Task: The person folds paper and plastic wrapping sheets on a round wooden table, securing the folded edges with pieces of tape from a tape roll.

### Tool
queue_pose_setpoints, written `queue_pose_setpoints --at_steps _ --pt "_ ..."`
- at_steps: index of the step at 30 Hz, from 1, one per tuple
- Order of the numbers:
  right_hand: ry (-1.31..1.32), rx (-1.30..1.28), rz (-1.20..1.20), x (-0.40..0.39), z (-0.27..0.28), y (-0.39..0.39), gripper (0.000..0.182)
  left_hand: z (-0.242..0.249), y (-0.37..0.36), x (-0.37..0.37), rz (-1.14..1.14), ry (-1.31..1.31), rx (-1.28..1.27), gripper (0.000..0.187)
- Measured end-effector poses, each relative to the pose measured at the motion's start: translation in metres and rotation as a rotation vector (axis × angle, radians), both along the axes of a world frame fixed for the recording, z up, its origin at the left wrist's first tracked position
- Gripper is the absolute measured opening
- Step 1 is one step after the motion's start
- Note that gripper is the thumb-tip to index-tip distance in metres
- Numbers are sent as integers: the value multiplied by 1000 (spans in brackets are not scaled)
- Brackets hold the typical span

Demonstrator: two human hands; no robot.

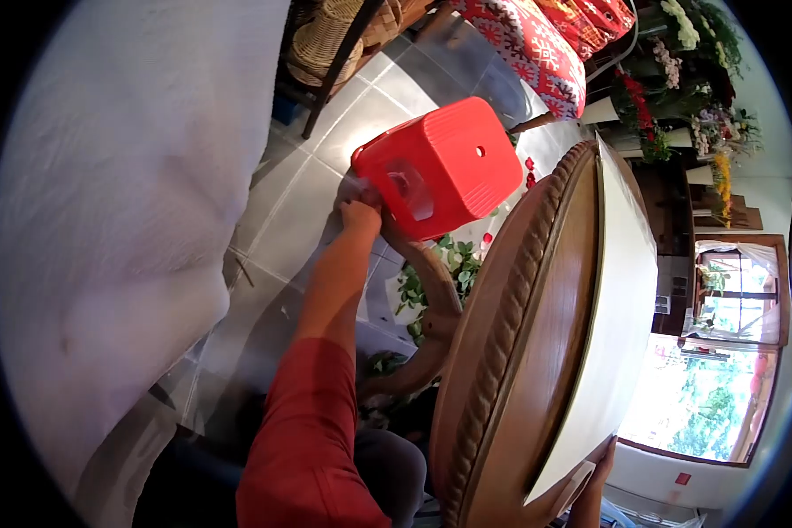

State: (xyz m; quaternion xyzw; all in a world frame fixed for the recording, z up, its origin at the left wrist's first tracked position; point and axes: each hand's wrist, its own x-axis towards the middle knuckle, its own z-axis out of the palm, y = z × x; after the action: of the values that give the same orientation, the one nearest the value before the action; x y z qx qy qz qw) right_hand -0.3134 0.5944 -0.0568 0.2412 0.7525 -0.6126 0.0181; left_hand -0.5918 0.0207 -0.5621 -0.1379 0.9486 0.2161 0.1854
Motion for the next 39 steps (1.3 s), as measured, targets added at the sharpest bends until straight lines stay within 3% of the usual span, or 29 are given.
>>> queue_pose_setpoints --at_steps 3,7,9,10,12,13,15,17,19,21,23,26,27,28,30,31,32,35,39 --pt "3 24 -15 1 2 -9 68 -14 -1 -22 105 -171 -35 51" --pt "34 24 19 0 1 -10 64 -22 4 -14 266 125 -50 46" --pt "-1 74 39 1 4 -4 68 -39 -8 -7 159 -17 -70 37" --pt "-11 72 38 0 4 4 68 -37 -14 11 157 -26 -73 37" --pt "3 -13 18 2 -2 21 67 -28 -29 57 246 302 -101 28" --pt "0 -23 -58 1 -3 10 69 -18 -35 71 303 268 -27 18" --pt "-34 -83 -80 -4 -2 -16 69 14 -45 124 265 291 -16 21" --pt "-39 -78 -93 -3 -4 -9 70 6 -40 167 386 385 163 28" --pt "-15 -105 -58 -6 -12 -7 68 -40 -25 203 741 325 934 26" --pt "21 -184 -33 -10 -28 5 65 94 -10 247 1109 308 1714 23" --pt "49 -236 -30 -9 -32 -4 58 203 -8 285 848 358 1907 27" --pt "98 -291 14 -15 -32 -23 54 317 1 303 735 417 2011 30" --pt "114 -247 30 -14 -25 -36 56 348 3 304 601 497 2057 36" --pt "148 -355 31 -17 -36 -30 54 384 5 306 547 494 2038 36" --pt "131 -443 5 -13 -31 -38 51 450 13 312 636 340 2139 45" --pt "146 -452 -17 -11 -34 -42 52 457 19 310 707 376 2044 58" --pt "174 -475 44 -7 -33 -43 55 470 25 312 673 371 2022 58" --pt "134 -423 -55 14 -38 -55 56 484 29 327 949 358 1687 66" --pt "194 -452 21 38 -48 -59 54 457 16 359 823 465 1789 61"
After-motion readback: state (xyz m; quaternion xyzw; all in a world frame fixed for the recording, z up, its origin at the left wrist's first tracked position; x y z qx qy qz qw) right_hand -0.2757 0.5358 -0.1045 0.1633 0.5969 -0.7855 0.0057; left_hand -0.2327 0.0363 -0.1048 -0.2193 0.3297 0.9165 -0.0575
